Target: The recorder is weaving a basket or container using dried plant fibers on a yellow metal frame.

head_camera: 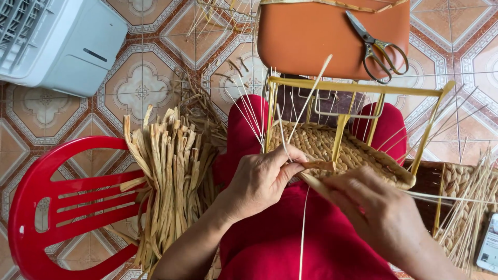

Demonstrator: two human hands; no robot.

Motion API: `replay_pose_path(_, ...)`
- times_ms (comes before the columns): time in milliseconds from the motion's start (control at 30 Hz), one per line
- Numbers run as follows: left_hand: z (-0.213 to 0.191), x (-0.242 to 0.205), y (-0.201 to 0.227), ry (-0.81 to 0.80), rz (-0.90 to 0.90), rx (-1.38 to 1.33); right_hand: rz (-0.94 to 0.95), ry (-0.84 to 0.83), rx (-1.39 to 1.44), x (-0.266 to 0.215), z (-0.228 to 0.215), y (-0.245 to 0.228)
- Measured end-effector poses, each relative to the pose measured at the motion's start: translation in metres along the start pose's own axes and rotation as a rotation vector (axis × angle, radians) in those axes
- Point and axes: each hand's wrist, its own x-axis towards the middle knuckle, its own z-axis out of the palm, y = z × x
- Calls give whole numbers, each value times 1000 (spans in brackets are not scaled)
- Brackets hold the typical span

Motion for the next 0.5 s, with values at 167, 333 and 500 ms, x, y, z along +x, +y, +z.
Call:
replay_pose_path(167,-2,4,-6,-30,67,-79,314,-433,479,-9,23,29)
replay_pose_path(333,-7,5,-7,-74,46,-124,523,-390,843,-9,60,22)
replay_pose_path(500,-11,8,-3,-95,14,-84,724,-173,1764,-15,113,40)
